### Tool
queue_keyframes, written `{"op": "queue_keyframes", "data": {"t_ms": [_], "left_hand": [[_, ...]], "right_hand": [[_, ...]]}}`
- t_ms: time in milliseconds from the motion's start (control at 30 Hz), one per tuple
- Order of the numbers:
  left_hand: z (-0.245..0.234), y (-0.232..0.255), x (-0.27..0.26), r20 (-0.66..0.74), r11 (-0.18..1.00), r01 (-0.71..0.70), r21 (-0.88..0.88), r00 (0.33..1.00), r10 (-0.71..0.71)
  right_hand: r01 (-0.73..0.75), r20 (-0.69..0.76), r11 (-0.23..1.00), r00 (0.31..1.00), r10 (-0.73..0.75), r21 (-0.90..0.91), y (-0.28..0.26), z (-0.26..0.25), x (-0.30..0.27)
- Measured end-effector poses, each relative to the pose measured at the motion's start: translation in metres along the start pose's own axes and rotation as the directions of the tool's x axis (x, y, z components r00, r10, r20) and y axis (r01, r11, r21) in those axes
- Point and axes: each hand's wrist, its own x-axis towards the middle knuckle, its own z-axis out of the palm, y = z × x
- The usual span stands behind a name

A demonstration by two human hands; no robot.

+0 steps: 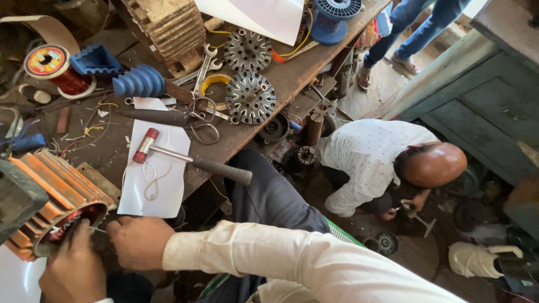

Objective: The person is repairing a motor by winding copper wire around its stator. They use a hammer to secure the wire and manipulate the motor components with their hands.

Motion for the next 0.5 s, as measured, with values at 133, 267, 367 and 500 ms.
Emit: {"op": "queue_keyframes", "data": {"t_ms": [133, 267, 367, 500], "left_hand": [[-0.011, 0.006, 0.001, -0.058, 0.984, -0.105, -0.141, 0.994, 0.098], [0.014, 0.005, 0.000, -0.203, 0.982, -0.052, -0.180, 0.979, 0.015], [0.027, 0.001, 0.001, -0.238, 0.990, -0.036, -0.136, 0.971, 0.003], [0.026, 0.003, 0.001, -0.224, 0.996, 0.027, -0.081, 0.973, -0.044]], "right_hand": [[0.065, -0.047, 0.991, 0.997, -0.059, 0.116, -0.015, -0.024, -0.026], [0.233, -0.112, 0.953, 0.970, -0.214, 0.193, -0.019, -0.071, -0.052], [0.325, -0.167, 0.922, 0.941, -0.293, 0.210, 0.007, -0.136, -0.073], [0.284, -0.332, 0.947, 0.888, -0.319, -0.150, 0.103, -0.263, -0.103]]}}
